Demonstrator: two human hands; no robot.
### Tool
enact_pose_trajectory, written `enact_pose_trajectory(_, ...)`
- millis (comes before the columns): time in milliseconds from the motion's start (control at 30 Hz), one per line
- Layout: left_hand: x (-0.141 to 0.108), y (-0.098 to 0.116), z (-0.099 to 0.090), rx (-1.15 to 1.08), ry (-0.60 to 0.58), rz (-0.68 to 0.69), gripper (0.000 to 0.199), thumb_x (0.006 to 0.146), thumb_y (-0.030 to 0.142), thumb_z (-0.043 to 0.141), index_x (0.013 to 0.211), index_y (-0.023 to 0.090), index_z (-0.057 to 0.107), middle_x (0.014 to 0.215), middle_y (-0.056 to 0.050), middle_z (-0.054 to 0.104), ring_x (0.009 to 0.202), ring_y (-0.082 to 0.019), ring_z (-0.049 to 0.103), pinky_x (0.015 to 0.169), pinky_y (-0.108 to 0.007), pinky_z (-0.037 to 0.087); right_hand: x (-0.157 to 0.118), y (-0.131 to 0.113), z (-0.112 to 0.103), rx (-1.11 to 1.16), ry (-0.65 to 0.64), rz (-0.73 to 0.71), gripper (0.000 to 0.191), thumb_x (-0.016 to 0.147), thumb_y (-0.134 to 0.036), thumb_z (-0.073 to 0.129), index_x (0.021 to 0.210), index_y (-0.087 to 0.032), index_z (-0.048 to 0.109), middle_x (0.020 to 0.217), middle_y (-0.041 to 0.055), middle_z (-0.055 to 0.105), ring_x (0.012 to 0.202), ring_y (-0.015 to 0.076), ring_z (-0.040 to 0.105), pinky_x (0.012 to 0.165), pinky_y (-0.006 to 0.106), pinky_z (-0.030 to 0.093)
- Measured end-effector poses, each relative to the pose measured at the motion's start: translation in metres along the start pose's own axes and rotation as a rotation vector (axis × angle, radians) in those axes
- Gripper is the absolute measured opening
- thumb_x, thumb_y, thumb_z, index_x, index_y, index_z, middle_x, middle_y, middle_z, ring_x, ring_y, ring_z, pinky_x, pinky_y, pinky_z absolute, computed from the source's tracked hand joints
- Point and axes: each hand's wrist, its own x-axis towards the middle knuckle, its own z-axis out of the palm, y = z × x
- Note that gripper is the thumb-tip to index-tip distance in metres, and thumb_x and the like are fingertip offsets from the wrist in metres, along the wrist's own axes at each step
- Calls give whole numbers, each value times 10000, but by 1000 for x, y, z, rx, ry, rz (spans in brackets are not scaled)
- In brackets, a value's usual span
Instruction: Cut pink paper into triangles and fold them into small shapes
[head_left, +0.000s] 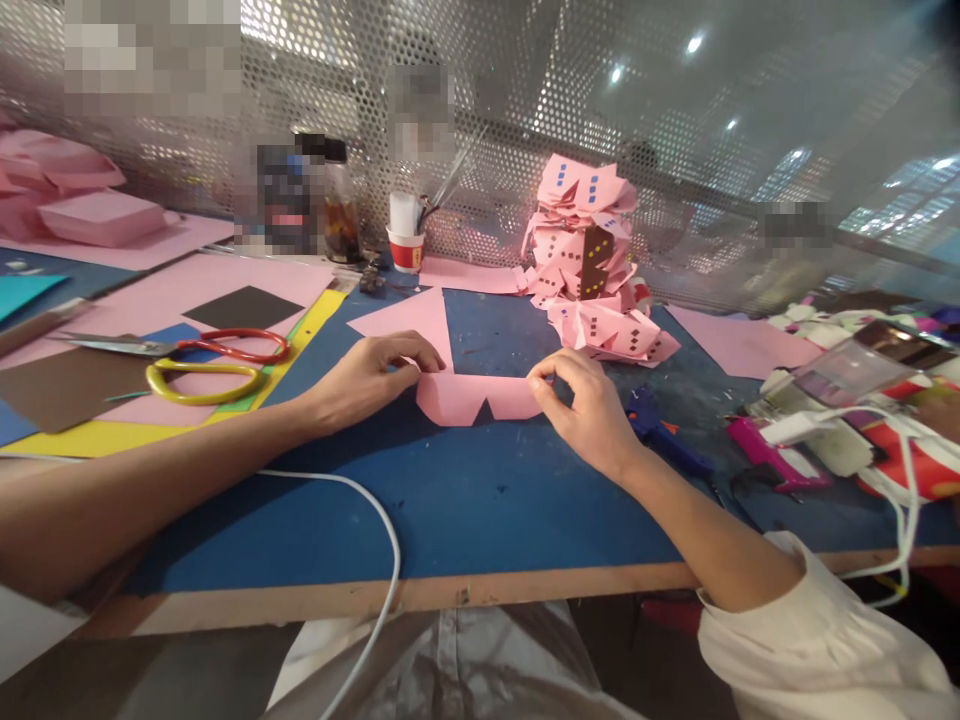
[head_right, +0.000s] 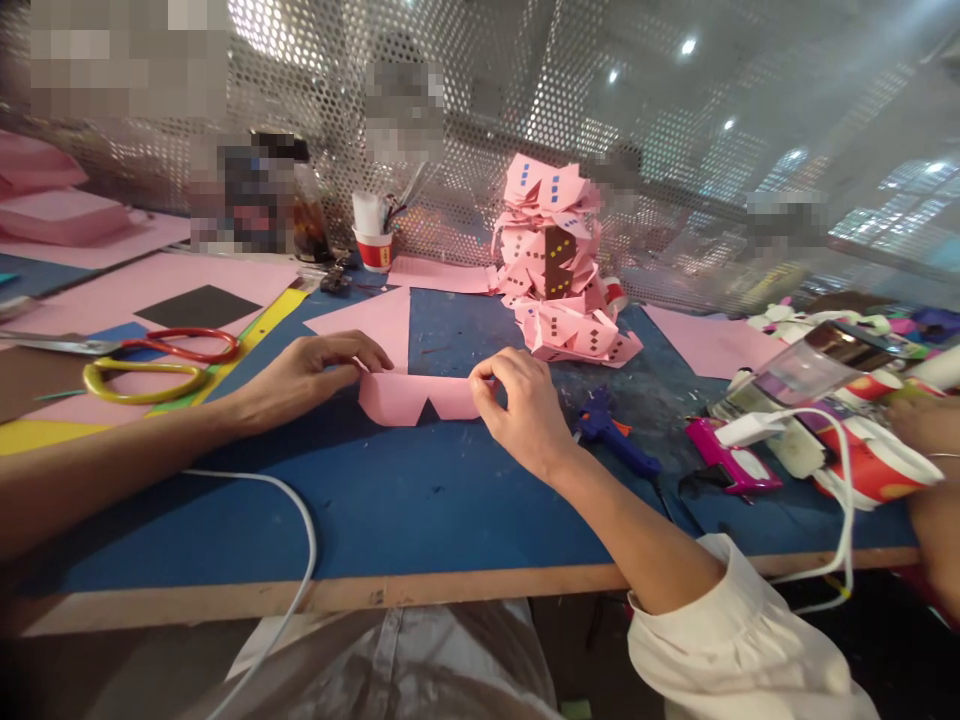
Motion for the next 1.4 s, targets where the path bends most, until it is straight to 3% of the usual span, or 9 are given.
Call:
enact_pose_trajectory(367,-2,5,3,20,-1,68,202,802,214,525,886,190,707,1058,-50,728,975,-219,654,888,-340,513,-3,-4,8,-17,-93,-56,90,980,-197,547,933,-225,619,969,32,690,953,207,624,944,388,411)
enact_pose_trajectory(1400,-4,9,4,99,-13,91,230,802,183,491,910,202,693,989,-35,724,884,-190,648,814,-295,509,-1,-9,3,-51,-12,-111,119,979,-185,539,874,-227,578,879,11,687,879,191,618,1005,415,395)
